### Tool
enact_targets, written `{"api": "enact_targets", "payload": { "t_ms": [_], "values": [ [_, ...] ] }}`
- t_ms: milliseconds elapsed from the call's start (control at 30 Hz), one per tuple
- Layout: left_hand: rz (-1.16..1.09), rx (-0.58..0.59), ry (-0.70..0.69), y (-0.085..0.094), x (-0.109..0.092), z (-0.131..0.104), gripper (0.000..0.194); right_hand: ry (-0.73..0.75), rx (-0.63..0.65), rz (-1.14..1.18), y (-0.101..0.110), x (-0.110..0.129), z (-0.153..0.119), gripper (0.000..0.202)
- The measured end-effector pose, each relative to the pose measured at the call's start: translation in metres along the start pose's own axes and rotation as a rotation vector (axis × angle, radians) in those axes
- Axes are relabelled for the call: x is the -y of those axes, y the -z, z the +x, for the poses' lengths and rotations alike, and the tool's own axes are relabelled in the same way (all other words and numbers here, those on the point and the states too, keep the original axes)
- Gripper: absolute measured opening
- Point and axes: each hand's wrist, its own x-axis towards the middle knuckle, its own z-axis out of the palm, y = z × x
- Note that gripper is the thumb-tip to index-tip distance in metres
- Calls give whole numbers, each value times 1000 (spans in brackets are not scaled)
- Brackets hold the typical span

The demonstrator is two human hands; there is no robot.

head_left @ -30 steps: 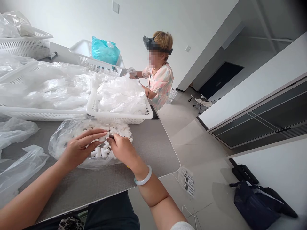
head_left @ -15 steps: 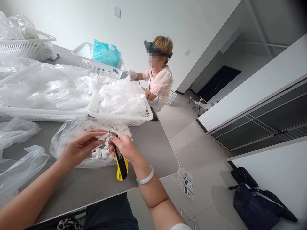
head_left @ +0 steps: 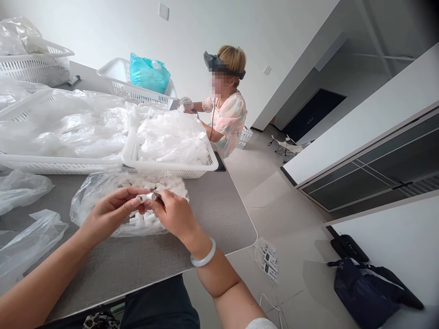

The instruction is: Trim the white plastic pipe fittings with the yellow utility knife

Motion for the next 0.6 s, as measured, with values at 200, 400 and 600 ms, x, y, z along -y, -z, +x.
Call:
{"api": "enact_targets", "payload": {
  "t_ms": [200, 400, 600],
  "values": [
    [-29, -4, 21, 0, -2, 0, 38, 52, -75, -170, -3, 2, -1, 32],
    [-41, -1, 31, 2, 1, 0, 37, 86, -99, -195, -7, 1, -1, 32],
    [56, -17, -11, 2, 2, 3, 38, 67, -76, -220, -8, 0, -1, 38]
  ]
}}
